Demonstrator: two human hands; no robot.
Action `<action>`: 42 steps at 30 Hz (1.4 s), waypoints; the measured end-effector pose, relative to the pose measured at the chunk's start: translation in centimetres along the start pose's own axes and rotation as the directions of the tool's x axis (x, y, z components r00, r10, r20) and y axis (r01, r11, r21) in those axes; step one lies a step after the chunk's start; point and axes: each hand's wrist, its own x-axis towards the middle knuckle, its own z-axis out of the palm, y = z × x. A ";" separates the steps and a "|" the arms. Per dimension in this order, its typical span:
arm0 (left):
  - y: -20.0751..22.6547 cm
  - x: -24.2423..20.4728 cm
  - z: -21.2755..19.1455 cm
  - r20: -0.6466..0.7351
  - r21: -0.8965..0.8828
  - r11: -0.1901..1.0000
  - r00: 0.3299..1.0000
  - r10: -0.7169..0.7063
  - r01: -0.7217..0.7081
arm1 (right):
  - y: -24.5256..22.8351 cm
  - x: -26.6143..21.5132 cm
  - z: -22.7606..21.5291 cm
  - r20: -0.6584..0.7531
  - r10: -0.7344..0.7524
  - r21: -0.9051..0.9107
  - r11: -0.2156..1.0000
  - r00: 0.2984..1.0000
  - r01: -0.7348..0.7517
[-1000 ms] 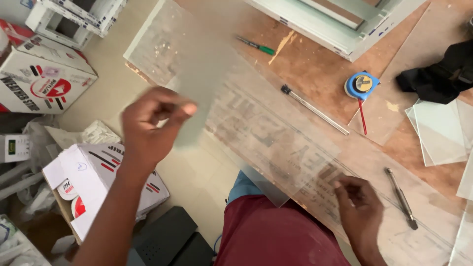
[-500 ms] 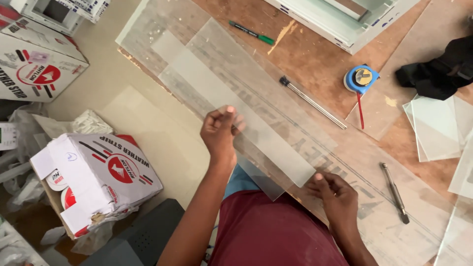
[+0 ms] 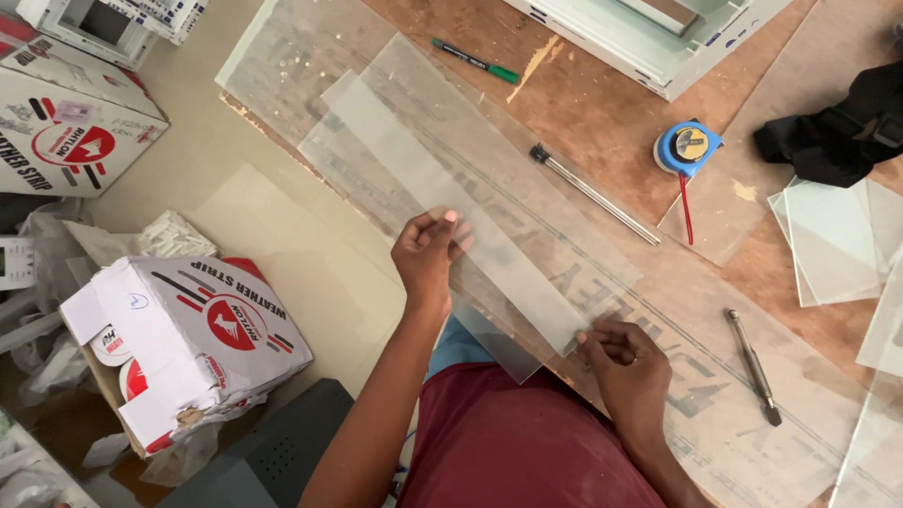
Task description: Measure and cut strips of glass for window frames using a glass cutter.
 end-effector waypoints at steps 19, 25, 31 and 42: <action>5.9 4.0 -0.8 0.505 0.854 0.001 0.828 0.243 -0.521 | -0.1 -0.1 0.7 -0.065 -0.136 -0.110 0.986 0.989 0.129; 5.3 4.7 -1.4 0.497 0.864 0.002 0.855 0.146 -0.503 | -0.1 -0.1 0.9 -0.049 -0.120 -0.035 0.992 0.992 0.118; 5.2 5.0 -1.5 0.490 0.866 0.032 0.859 0.147 -0.499 | 0.3 0.0 1.0 -0.057 -0.151 -0.035 0.988 0.987 0.150; 4.2 5.6 -2.1 0.531 0.843 -0.008 0.830 0.172 -0.538 | 0.2 0.1 1.1 -0.099 -0.154 -0.063 0.987 0.983 0.148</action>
